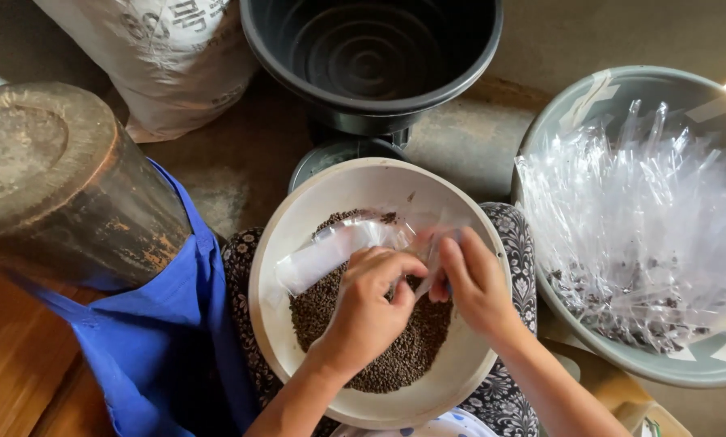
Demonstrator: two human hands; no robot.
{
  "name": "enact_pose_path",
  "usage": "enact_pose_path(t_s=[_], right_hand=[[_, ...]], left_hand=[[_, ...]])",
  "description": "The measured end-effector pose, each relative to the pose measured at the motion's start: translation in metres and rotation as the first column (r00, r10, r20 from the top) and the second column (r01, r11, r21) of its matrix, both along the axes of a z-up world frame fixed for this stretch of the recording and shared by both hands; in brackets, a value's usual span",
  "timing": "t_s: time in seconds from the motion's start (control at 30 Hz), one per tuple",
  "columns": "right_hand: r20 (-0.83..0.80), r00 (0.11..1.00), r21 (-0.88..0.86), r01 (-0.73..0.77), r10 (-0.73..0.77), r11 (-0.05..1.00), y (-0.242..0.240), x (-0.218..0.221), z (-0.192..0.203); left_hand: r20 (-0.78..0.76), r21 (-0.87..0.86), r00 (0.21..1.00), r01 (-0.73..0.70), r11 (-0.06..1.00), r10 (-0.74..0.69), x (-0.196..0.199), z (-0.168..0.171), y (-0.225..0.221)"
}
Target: Packaging small food pellets into individual plastic bags by hand.
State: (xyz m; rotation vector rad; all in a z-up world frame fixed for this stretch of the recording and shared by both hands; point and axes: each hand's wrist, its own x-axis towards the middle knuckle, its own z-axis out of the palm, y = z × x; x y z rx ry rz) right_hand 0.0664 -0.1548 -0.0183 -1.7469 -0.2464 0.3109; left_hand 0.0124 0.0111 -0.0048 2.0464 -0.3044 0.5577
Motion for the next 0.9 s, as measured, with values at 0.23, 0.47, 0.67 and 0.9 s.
enact_pose_path(t_s=[0.23, 0.47, 0.67, 0.9], right_hand=[[-0.305, 0.952, 0.343, 0.144, -0.035, 0.928, 0.002, -0.002, -0.031], [-0.136, 0.972, 0.357, -0.133, 0.193, 0.925, -0.030, 0.001, -0.025], [-0.225, 0.945, 0.360, -0.147, 0.239, 0.921, -0.036, -0.001, -0.010], [0.185, 0.973, -0.099, -0.118, 0.135, 0.988, -0.020, -0.023, -0.031]], left_hand=[[0.298, 0.136, 0.944, -0.190, 0.972, 0.142, 0.008, -0.007, -0.001], [-0.242, -0.393, 0.934, 0.155, 0.906, -0.264, 0.000, 0.005, 0.008], [-0.213, -0.239, 0.944, 0.200, 0.950, -0.252, 0.014, -0.022, -0.002], [-0.132, -0.591, 0.988, -0.017, 0.807, -0.075, 0.043, -0.009, 0.024]])
